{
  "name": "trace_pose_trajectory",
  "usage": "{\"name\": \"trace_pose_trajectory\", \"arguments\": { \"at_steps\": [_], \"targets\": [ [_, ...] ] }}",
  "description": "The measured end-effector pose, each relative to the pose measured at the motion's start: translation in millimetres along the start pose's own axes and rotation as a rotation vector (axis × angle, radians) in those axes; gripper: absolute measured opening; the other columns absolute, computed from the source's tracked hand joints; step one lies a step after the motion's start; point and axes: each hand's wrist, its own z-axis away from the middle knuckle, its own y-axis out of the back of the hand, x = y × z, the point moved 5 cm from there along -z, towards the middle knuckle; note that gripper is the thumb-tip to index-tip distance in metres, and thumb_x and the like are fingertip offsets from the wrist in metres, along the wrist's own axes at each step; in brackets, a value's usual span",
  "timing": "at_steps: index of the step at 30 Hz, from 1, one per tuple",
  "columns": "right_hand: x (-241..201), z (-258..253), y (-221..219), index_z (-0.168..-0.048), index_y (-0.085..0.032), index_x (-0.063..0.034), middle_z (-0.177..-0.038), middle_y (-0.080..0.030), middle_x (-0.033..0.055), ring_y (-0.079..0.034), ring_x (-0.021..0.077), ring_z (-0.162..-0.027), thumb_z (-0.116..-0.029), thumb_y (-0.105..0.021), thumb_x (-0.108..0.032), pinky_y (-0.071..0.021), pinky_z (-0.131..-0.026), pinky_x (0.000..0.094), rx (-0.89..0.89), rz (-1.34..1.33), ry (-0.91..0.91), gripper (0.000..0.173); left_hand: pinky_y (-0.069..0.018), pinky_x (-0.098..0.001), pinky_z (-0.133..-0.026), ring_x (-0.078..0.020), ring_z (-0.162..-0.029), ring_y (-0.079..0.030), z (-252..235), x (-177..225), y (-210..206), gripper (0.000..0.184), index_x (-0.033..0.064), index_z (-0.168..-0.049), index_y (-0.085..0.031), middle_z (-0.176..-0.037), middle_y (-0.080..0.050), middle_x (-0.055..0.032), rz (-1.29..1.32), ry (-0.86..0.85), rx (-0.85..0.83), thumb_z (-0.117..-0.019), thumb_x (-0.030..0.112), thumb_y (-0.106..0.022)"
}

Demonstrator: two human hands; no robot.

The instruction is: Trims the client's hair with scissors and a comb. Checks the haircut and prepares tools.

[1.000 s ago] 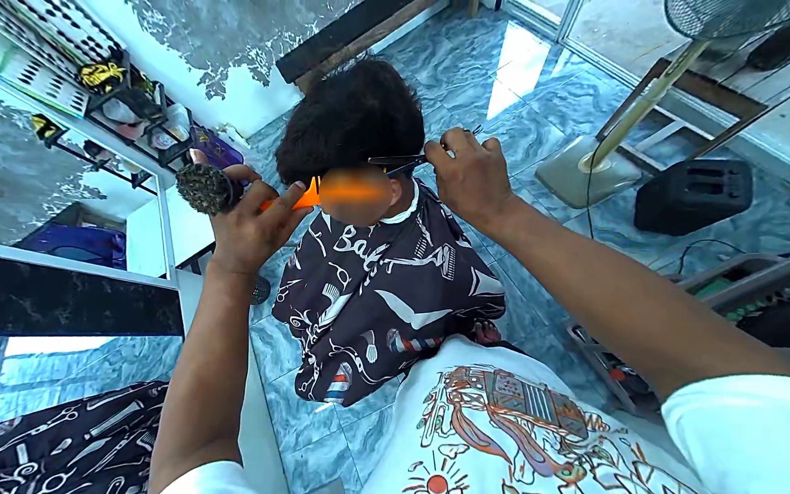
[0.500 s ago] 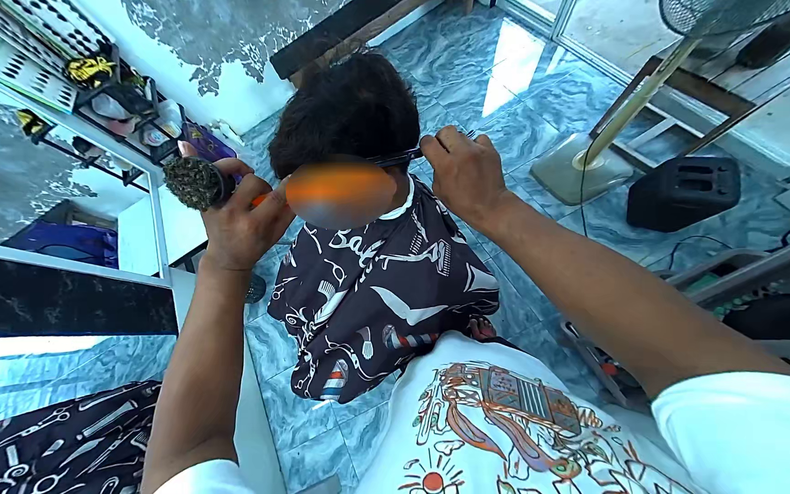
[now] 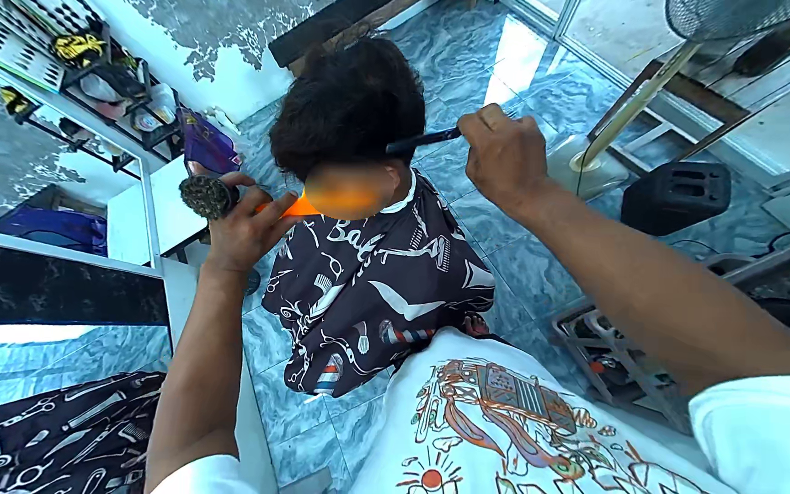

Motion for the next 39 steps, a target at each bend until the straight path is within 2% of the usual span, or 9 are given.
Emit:
{"name": "trace_pose_trajectory", "arguments": {
  "at_steps": [5, 11, 14, 21, 24, 31, 34, 37, 39],
  "targets": [
    [-32.4, -11.5, -2.1, -0.125, -0.061, -0.0036, -0.116, -0.063, 0.0261, -0.064, 0.0473, -0.104, -0.1014, -0.048, -0.002, -0.0490, -0.075, 0.0616, -0.024, 0.131, 0.205, 0.026, -0.0367, -0.0593, -0.109, -0.0350, -0.100, -0.064, -26.1, -2.9, 5.8, 0.035, 0.0269, -0.128, -0.072, -0.090, -0.066, -0.0135, -0.032, 0.015, 0.140, -0.0984, 0.045, -0.069],
    [-50.8, -9.2, 0.1, -0.126, -0.060, 0.0003, -0.104, -0.063, 0.0264, -0.067, 0.0442, -0.087, -0.1013, -0.047, 0.002, -0.0510, -0.068, 0.0566, -0.011, 0.149, 0.205, 0.028, -0.0434, -0.0513, -0.100, -0.0347, -0.095, -0.062, -44.1, 3.0, 16.7, 0.037, 0.0236, -0.130, -0.072, -0.088, -0.063, -0.0148, -0.056, -0.036, 0.245, -0.0978, 0.042, -0.071],
    [-50.4, -8.4, 1.9, -0.128, -0.060, -0.0025, -0.112, -0.063, 0.0248, -0.066, 0.0445, -0.098, -0.0998, -0.049, 0.001, -0.0502, -0.071, 0.0573, -0.025, 0.137, 0.177, 0.030, -0.0438, -0.0488, -0.100, -0.0345, -0.096, -0.062, -47.7, 4.7, 20.7, 0.036, 0.0229, -0.129, -0.072, -0.088, -0.063, -0.0151, -0.050, -0.046, 0.257, -0.0975, 0.041, -0.071],
    [-53.6, -9.6, 8.7, -0.126, -0.062, -0.0003, -0.106, -0.065, 0.0251, -0.068, 0.0428, -0.088, -0.0987, -0.051, 0.002, -0.0506, -0.068, 0.0559, -0.012, 0.132, 0.169, 0.030, -0.0443, -0.0493, -0.099, -0.0359, -0.095, -0.062, -51.0, 6.1, 23.9, 0.037, 0.0214, -0.130, -0.071, -0.087, -0.064, -0.0167, -0.033, -0.053, 0.241, -0.0987, 0.040, -0.070],
    [-55.1, -10.0, 9.2, -0.129, -0.060, -0.0023, -0.113, -0.062, 0.0250, -0.066, 0.0442, -0.100, -0.0991, -0.050, 0.001, -0.0499, -0.072, 0.0567, -0.023, 0.146, 0.165, 0.031, -0.0447, -0.0490, -0.099, -0.0356, -0.094, -0.063, -51.2, 5.8, 24.0, 0.037, 0.0219, -0.131, -0.071, -0.087, -0.064, -0.0166, -0.026, -0.056, 0.243, -0.0985, 0.040, -0.071],
    [-56.3, -9.5, 5.6, -0.127, -0.060, -0.0011, -0.111, -0.063, 0.0246, -0.067, 0.0431, -0.096, -0.0989, -0.050, 0.001, -0.0504, -0.073, 0.0562, -0.033, 0.134, 0.160, 0.030, -0.0439, -0.0503, -0.101, -0.0358, -0.098, -0.063, -48.1, 9.4, 24.9, 0.037, 0.0198, -0.127, -0.073, -0.086, -0.065, -0.0161, -0.022, -0.015, 0.252, -0.0974, 0.041, -0.072],
    [-50.4, -5.4, 14.2, -0.126, -0.061, -0.0013, -0.111, -0.065, 0.0253, -0.068, 0.0444, -0.091, -0.1000, -0.048, -0.001, -0.0521, -0.069, 0.0581, -0.045, 0.050, 0.095, 0.029, -0.0341, -0.0629, -0.111, -0.0391, -0.103, -0.063, -26.3, 18.2, 4.9, 0.039, 0.0186, -0.127, -0.072, -0.089, -0.066, -0.0170, 0.065, 0.022, 0.135, -0.0992, 0.046, -0.067],
    [-26.7, -4.6, 37.1, -0.137, -0.057, -0.0024, -0.124, -0.063, 0.0273, -0.068, 0.0486, -0.090, -0.1012, -0.047, -0.011, -0.0539, -0.069, 0.0653, -0.108, -0.018, -0.063, 0.038, -0.0330, -0.0643, -0.112, -0.0385, -0.104, -0.064, 12.8, 25.2, -33.5, 0.042, 0.0196, -0.126, -0.073, -0.089, -0.068, -0.0155, 0.142, 0.041, 0.018, -0.0999, 0.051, -0.063],
    [-19.7, -5.2, 40.2, -0.129, -0.058, 0.0006, -0.117, -0.062, 0.0302, -0.066, 0.0516, -0.090, -0.1015, -0.045, -0.004, -0.0498, -0.068, 0.0670, -0.126, 0.061, 0.014, 0.031, -0.0346, -0.0613, -0.112, -0.0372, -0.103, -0.064, 26.7, 20.1, -44.7, 0.041, 0.0194, -0.124, -0.074, -0.088, -0.068, -0.0149, 0.143, 0.093, 0.045, -0.0993, 0.050, -0.065]
  ]
}}
